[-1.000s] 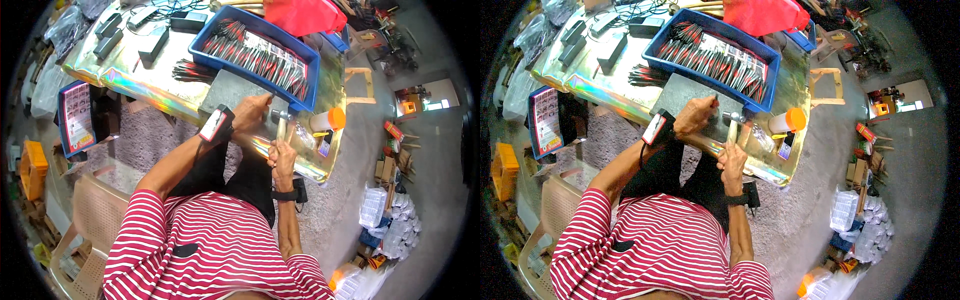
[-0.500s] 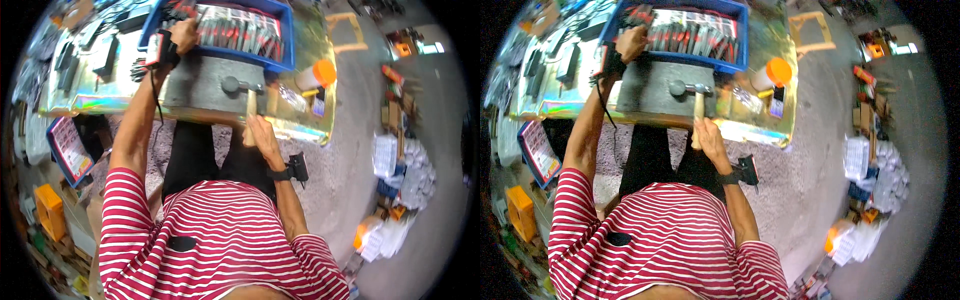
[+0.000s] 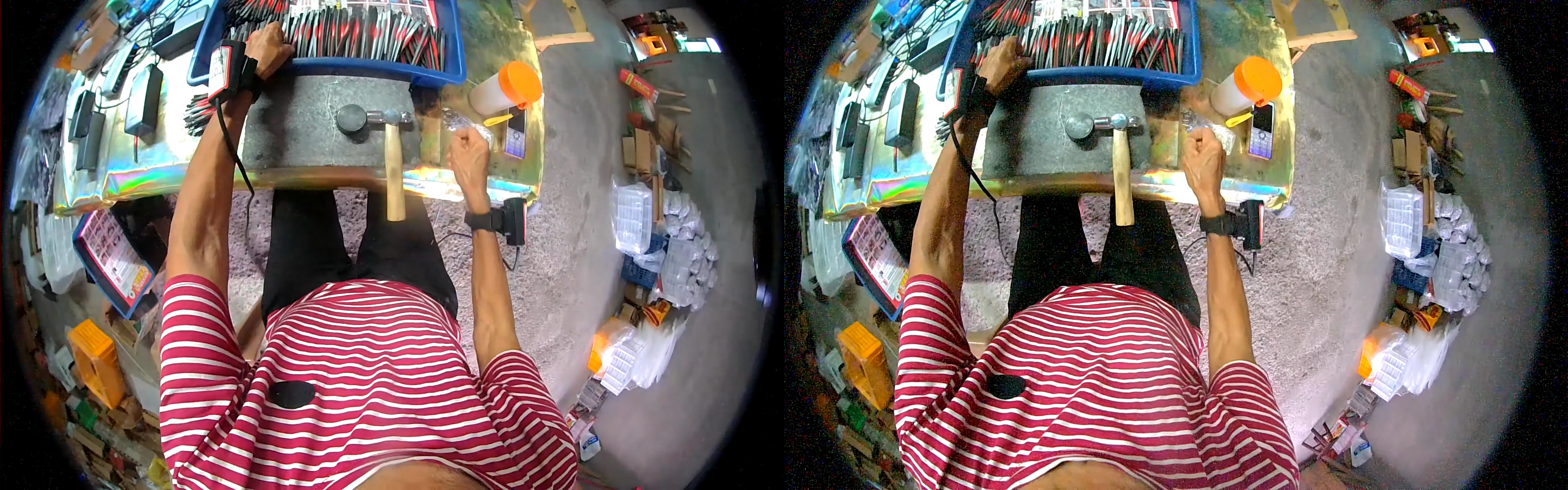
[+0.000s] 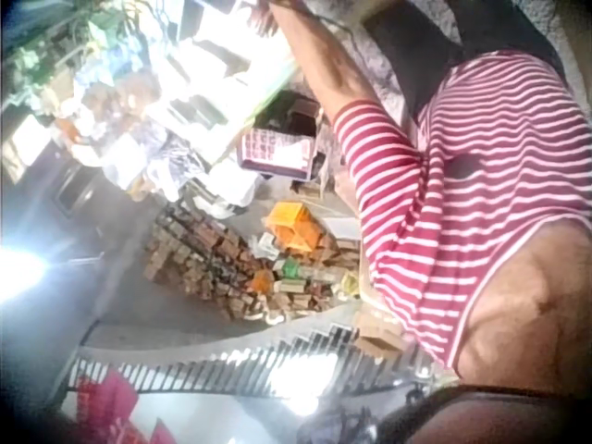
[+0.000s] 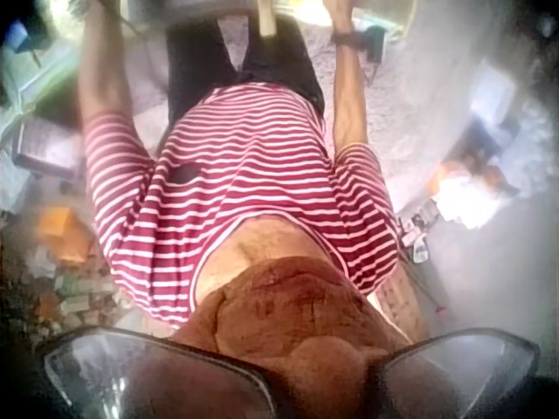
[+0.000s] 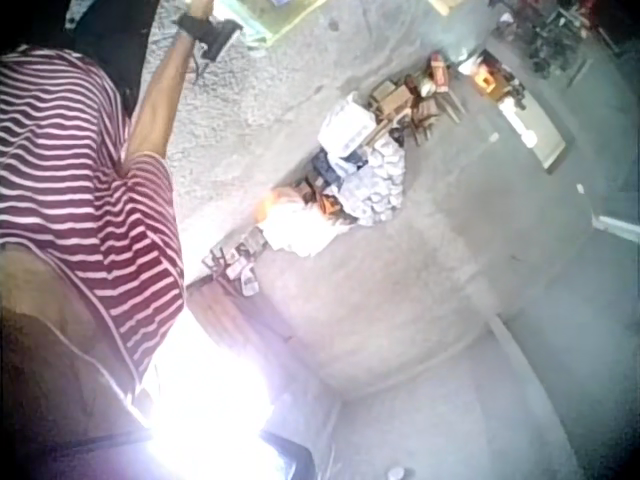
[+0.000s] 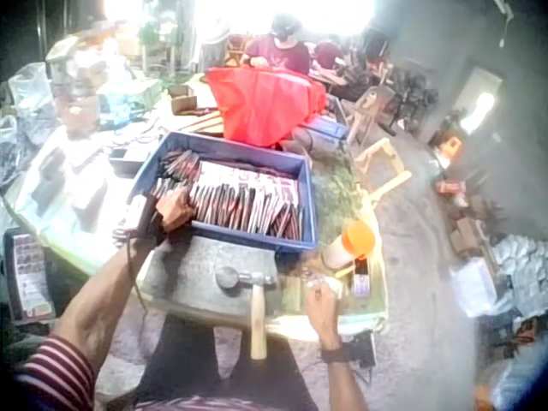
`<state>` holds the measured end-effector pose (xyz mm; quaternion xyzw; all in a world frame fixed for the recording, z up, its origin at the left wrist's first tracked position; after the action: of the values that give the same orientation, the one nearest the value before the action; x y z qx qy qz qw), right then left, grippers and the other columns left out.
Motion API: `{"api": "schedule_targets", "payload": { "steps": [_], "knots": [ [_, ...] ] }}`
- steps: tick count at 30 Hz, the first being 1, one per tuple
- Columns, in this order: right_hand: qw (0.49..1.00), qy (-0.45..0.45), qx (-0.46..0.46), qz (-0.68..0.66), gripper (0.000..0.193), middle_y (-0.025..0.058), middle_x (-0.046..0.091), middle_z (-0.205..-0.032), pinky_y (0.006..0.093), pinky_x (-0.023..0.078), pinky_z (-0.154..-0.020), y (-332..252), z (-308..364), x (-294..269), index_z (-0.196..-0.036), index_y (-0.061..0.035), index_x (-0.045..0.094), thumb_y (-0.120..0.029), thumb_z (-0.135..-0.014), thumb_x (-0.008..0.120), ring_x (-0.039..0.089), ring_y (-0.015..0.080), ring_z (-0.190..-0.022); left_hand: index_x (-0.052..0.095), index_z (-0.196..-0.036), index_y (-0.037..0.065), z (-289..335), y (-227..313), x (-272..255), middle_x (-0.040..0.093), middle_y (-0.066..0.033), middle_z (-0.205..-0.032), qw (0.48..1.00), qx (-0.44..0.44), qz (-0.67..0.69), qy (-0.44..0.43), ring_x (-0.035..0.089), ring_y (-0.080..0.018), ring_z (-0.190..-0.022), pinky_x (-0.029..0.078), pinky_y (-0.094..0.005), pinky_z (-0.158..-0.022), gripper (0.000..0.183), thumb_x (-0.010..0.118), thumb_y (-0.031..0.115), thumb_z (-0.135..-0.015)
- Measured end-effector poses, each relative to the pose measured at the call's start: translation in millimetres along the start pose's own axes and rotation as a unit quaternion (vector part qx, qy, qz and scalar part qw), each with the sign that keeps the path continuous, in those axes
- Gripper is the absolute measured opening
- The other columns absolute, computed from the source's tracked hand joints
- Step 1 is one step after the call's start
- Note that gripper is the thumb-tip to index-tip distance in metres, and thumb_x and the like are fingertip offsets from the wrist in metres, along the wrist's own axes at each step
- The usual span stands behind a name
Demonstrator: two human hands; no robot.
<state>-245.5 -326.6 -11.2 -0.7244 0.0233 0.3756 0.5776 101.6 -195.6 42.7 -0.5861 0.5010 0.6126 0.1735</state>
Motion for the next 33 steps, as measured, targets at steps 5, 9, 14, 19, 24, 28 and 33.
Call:
{"api": "schedule_targets", "payload": {
  "steps": [5, 9, 14, 19, 24, 28, 33],
  "knots": [
    [0.984, 0.052, -0.103, 0.137, 0.010, 0.0194, 0.054, -0.073, 0.0429, 0.040, -0.061, -24, -16, 9, -0.077, -0.0012, 0.051, -0.007, -0.073, 0.045, 0.053, 0.0360, -0.069, 0.051, -0.079, 0.000, 11, -11, -7, 0.059, -0.0174, -0.078, 0.985, 0.066, 0.081, 0.140, 0.058, -0.0321, -0.072, 0.045, -0.0376, -0.064, 0.016, 0.056, 0.013, -0.070],
    [0.970, 0.063, -0.132, 0.192, 0.012, 0.0208, 0.054, -0.075, 0.0461, 0.039, -0.061, -15, -21, 14, -0.079, -0.0022, 0.051, -0.010, -0.073, 0.044, 0.052, 0.0384, -0.071, 0.052, -0.088, 0.002, 49, 2, -34, 0.060, -0.0059, -0.076, 0.917, 0.048, 0.263, 0.296, 0.054, -0.0100, -0.067, 0.045, -0.0240, -0.061, 0.016, 0.056, 0.015, -0.079],
    [0.953, 0.029, -0.194, 0.231, 0.012, 0.0201, 0.052, -0.072, 0.0459, 0.038, -0.058, -16, -22, 18, -0.078, -0.0027, 0.049, -0.014, -0.074, 0.045, 0.050, 0.0372, -0.067, 0.053, -0.082, -0.001, 116, -14, -59, 0.060, -0.0086, -0.072, 0.861, -0.092, 0.342, 0.364, 0.057, -0.0129, -0.062, 0.047, -0.0242, -0.056, 0.008, 0.052, 0.005, -0.076],
    [0.923, 0.017, -0.210, 0.323, 0.013, 0.0203, 0.051, -0.070, 0.0456, 0.039, -0.055, -7, -26, 21, -0.074, -0.0021, 0.046, -0.015, -0.075, 0.046, 0.051, 0.0381, -0.063, 0.053, -0.079, -0.002, 171, -62, -47, 0.057, -0.0060, -0.066, 0.830, -0.185, 0.373, 0.370, 0.054, -0.0103, -0.058, 0.044, -0.0225, -0.053, 0.007, 0.050, 0.003, -0.075],
    [0.873, 0.038, -0.288, 0.392, 0.014, 0.0196, 0.052, -0.069, 0.0448, 0.041, -0.054, -22, -22, 28, -0.074, -0.0008, 0.043, -0.014, -0.075, 0.047, 0.052, 0.0367, -0.061, 0.056, -0.079, 0.000, 192, -81, -33, 0.059, -0.0100, -0.069, 0.888, -0.213, 0.272, 0.303, 0.057, -0.0166, -0.063, 0.045, -0.0272, -0.060, 0.012, 0.048, 0.002, -0.070],
    [0.846, 0.028, -0.309, 0.435, 0.013, 0.0201, 0.051, -0.067, 0.0432, 0.042, -0.052, -21, -31, 28, -0.074, -0.0008, 0.043, -0.013, -0.074, 0.047, 0.053, 0.0348, -0.059, 0.056, -0.082, 0.002, 181, -73, -32, 0.056, -0.0104, -0.074, 0.931, -0.150, 0.112, 0.312, 0.055, -0.0187, -0.062, 0.045, -0.0288, -0.057, 0.012, 0.049, 0.000, -0.072],
    [0.874, -0.014, -0.289, 0.390, 0.018, 0.0214, 0.052, -0.061, 0.0430, 0.041, -0.051, -17, -43, 25, -0.067, 0.0036, 0.047, -0.014, -0.072, 0.047, 0.053, 0.0357, -0.057, 0.054, -0.082, 0.004, 170, -69, -33, 0.052, -0.0139, -0.082, 0.949, -0.150, 0.024, 0.277, 0.052, -0.0283, -0.075, 0.043, -0.0355, -0.067, 0.015, 0.051, 0.000, -0.069]
  ]
}}
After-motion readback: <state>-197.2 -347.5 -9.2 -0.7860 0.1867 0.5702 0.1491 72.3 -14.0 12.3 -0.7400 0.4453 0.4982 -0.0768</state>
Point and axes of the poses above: each hand's wrist, its own z-axis away from the middle knuckle, its own x-axis out of the palm, y = z × x, the point moved 5 cm from there along -z, towards the middle knuckle
